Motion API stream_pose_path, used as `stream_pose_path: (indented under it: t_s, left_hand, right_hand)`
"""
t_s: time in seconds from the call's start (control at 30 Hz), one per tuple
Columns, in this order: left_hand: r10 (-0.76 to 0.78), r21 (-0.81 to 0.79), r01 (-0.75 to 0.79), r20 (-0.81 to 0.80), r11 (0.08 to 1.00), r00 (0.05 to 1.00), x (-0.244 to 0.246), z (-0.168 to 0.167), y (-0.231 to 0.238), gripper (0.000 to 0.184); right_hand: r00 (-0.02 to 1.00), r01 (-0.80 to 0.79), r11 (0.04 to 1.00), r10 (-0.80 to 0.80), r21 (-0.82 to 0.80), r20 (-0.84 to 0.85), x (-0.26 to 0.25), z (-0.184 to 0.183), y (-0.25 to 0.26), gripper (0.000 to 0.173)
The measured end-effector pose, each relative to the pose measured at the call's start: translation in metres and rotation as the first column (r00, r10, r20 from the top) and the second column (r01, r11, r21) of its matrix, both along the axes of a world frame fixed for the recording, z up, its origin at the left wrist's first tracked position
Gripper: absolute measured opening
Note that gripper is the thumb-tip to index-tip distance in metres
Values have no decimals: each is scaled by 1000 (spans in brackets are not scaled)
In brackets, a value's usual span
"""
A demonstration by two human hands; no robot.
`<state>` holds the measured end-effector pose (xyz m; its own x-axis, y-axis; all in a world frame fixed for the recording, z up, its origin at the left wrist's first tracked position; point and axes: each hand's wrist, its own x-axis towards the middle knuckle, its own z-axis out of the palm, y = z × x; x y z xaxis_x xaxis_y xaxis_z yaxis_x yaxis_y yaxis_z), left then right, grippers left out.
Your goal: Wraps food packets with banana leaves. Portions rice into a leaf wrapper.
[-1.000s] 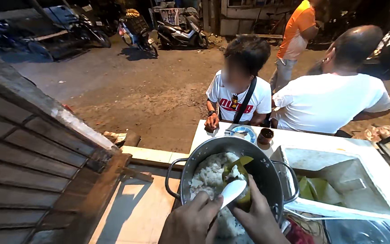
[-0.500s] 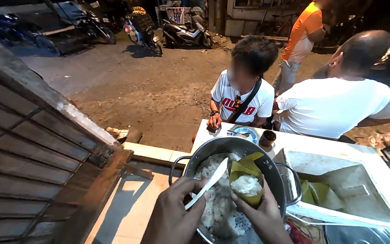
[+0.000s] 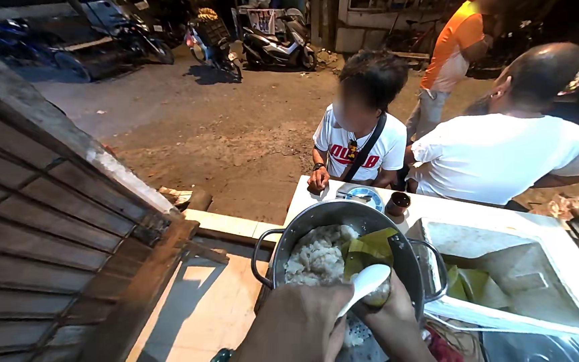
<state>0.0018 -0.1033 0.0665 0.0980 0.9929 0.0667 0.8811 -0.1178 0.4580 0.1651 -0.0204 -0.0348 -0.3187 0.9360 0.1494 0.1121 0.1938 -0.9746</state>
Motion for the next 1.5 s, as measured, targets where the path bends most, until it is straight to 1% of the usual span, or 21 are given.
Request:
stream_pose_path:
  t_s: [0.1, 0.17, 0.2, 0.27, 0.37, 0.43, 0.5, 0.63, 0.7, 0.77, 0.83, 0.87, 0.97, 1.0, 1.1, 1.13, 1.2, 1.27, 1.4, 1.43, 1.5]
  left_hand:
    - [-180, 122, 206, -199, 971, 963, -6, -6, 1, 30]
    - [-231, 164, 298, -333, 940, 914, -14, -8, 1, 30]
    - [-215, 206, 301, -359, 931, 908, -21, -11, 3, 30]
    - [-139, 289, 242, -334, 926, 932, -36, -10, 7, 29]
    - [-99, 351, 208, -305, 913, 947, -38, -1, 10, 31]
    - [-101, 341, 229, -354, 912, 930, -28, -6, 8, 33]
    - [-105, 327, 225, -347, 918, 932, -25, -15, 6, 33]
    - [33, 326, 30, -183, 945, 983, -37, -10, 8, 33]
    - [67, 272, -15, -183, 962, 981, -33, -8, 7, 32]
    - [29, 174, 4, -188, 985, 982, -22, -7, 2, 31]
    - [-20, 104, 40, -181, 994, 983, -16, -3, -2, 33]
    - [-16, 116, 37, -174, 993, 985, -19, -1, -2, 32]
    - [73, 250, -27, -178, 968, 981, -32, -3, 6, 31]
    - [77, 256, -27, -186, 966, 980, -32, -4, 7, 31]
    - [-11, 129, 33, -167, 991, 986, -23, 1, 2, 31]
    - [-15, 124, 34, -155, 992, 988, -23, 2, 2, 31]
    - [18, 181, 5, -126, 983, 992, -29, -1, 3, 31]
    - [28, 215, 3, -145, 977, 989, -29, -4, 3, 31]
    - [-139, 179, 199, -301, 964, 943, -13, -8, -2, 35]
    - [-149, 192, 221, -332, 956, 932, -16, -10, -1, 35]
    - [-71, 265, 169, -341, 949, 937, -31, -12, 4, 31]
  right_hand:
    - [989, -119, 985, 107, -129, -99, 2, 1, 4, 72]
    - [971, -218, 953, 191, -211, -141, 3, 4, 6, 71]
    - [965, -250, 933, 220, -260, -141, 3, 7, 8, 72]
    - [959, -280, 888, 243, -366, -146, 1, 11, 10, 73]
    - [955, -294, 849, 245, -439, -166, 1, 12, 14, 66]
    - [944, -327, 836, 261, -441, -203, 3, 11, 14, 62]
    - [937, -338, 829, 252, -445, -242, 4, 12, 13, 60]
    - [932, -326, 840, 209, -433, -296, 6, 10, 13, 68]
    - [950, -278, 873, 189, -402, -247, 4, 10, 12, 74]
    - [968, -237, 917, 197, -321, -153, 1, 8, 12, 80]
    - [975, -219, 935, 199, -279, -96, 1, 8, 12, 83]
    - [975, -218, 938, 199, -269, -95, 2, 9, 11, 82]
    - [975, -212, 944, 186, -253, -126, 2, 9, 9, 83]
    - [977, -204, 947, 181, -249, -111, 1, 8, 9, 84]
    - [987, -157, 964, 146, -217, -64, 0, 9, 8, 84]
    - [990, -139, 971, 129, -195, -62, 1, 9, 7, 84]
    - [991, -119, 978, 107, -170, -78, 3, 9, 5, 84]
    - [991, -121, 977, 108, -177, -81, 2, 8, 5, 85]
    - [988, -154, 955, 147, -252, -50, 2, 6, 9, 86]
    - [988, -157, 949, 150, -274, -48, 1, 6, 9, 86]
    - [990, -143, 940, 130, -308, -62, 0, 7, 10, 86]
